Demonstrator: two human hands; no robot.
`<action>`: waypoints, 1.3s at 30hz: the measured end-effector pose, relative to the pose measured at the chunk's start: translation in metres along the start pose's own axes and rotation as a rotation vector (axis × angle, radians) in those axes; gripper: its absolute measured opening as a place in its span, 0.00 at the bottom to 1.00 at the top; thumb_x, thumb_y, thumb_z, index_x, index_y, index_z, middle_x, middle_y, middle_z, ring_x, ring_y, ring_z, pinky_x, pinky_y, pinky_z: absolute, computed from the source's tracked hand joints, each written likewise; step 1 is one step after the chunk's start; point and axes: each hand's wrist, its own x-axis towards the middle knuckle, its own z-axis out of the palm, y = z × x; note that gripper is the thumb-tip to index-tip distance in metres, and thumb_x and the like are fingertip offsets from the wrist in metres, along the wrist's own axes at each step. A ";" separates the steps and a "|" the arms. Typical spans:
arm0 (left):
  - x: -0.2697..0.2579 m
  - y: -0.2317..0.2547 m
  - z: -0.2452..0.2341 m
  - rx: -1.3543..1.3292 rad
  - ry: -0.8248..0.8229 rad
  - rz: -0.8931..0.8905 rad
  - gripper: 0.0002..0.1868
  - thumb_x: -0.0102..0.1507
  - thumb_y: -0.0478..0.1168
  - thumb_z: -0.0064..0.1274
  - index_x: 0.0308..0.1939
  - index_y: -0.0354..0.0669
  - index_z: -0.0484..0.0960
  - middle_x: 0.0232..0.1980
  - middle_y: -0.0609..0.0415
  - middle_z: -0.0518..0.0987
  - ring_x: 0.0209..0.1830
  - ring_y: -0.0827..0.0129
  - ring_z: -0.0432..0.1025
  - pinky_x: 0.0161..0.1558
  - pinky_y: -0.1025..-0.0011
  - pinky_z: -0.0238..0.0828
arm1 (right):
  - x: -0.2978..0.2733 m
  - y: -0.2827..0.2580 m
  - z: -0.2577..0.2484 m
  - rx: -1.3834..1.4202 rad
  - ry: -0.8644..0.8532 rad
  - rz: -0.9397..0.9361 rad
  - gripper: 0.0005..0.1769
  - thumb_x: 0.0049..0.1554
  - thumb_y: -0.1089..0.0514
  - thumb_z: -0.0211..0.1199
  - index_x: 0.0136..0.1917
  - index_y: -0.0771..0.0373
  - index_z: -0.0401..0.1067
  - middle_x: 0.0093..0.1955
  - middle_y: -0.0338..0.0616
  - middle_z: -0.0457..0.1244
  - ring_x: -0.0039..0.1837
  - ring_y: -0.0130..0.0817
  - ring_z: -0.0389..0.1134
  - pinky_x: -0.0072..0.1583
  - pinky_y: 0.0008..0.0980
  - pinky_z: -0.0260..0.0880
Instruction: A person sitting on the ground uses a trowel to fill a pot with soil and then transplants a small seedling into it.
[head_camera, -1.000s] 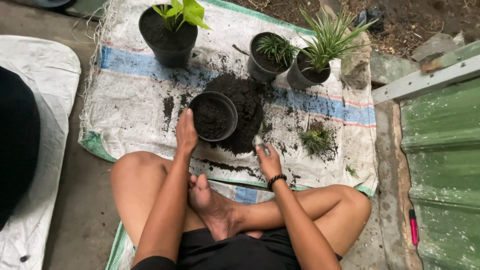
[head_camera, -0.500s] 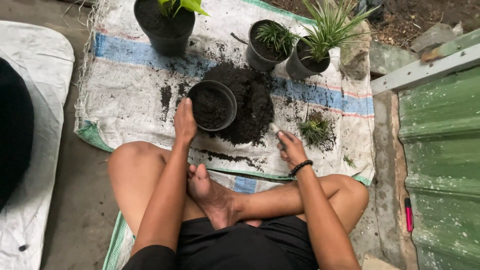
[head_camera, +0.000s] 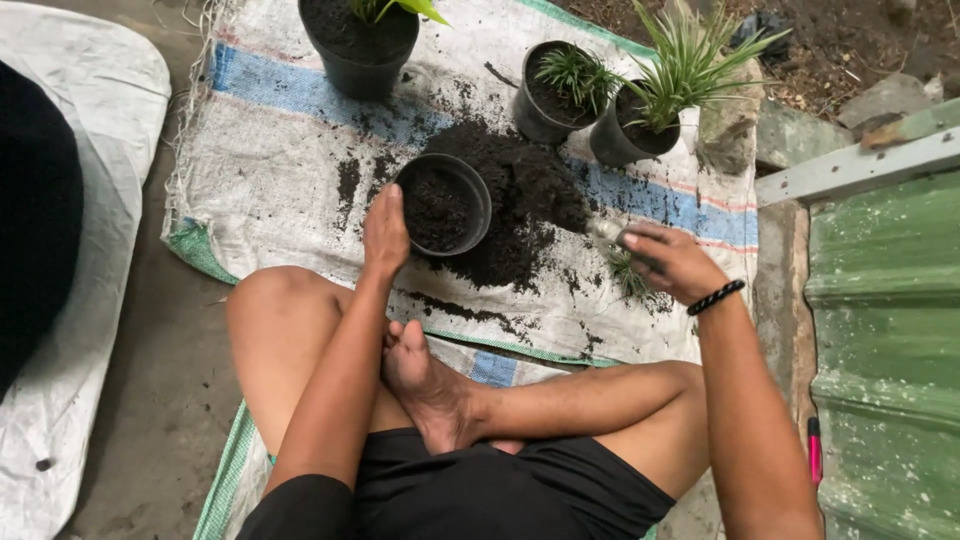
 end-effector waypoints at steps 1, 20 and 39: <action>0.000 0.002 -0.002 0.000 0.005 -0.002 0.35 0.78 0.56 0.24 0.66 0.28 0.73 0.67 0.27 0.72 0.71 0.40 0.63 0.75 0.51 0.51 | 0.001 -0.018 0.003 -0.004 -0.004 -0.001 0.26 0.64 0.53 0.59 0.72 0.65 0.65 0.31 0.42 0.62 0.23 0.19 0.55 0.24 0.18 0.52; -0.003 0.005 -0.010 -0.039 -0.021 0.007 0.35 0.78 0.53 0.21 0.66 0.24 0.72 0.67 0.23 0.70 0.71 0.34 0.62 0.75 0.47 0.51 | -0.052 -0.159 0.108 -1.260 0.032 -0.397 0.20 0.60 0.47 0.62 0.64 0.51 0.77 0.45 0.52 0.72 0.43 0.49 0.72 0.50 0.45 0.72; -0.010 0.030 -0.010 0.022 -0.056 -0.066 0.38 0.77 0.57 0.19 0.73 0.23 0.65 0.74 0.25 0.63 0.78 0.39 0.55 0.79 0.50 0.42 | 0.048 0.072 0.025 -0.645 0.466 -0.432 0.24 0.61 0.52 0.69 0.69 0.57 0.73 0.55 0.58 0.70 0.56 0.59 0.71 0.57 0.54 0.71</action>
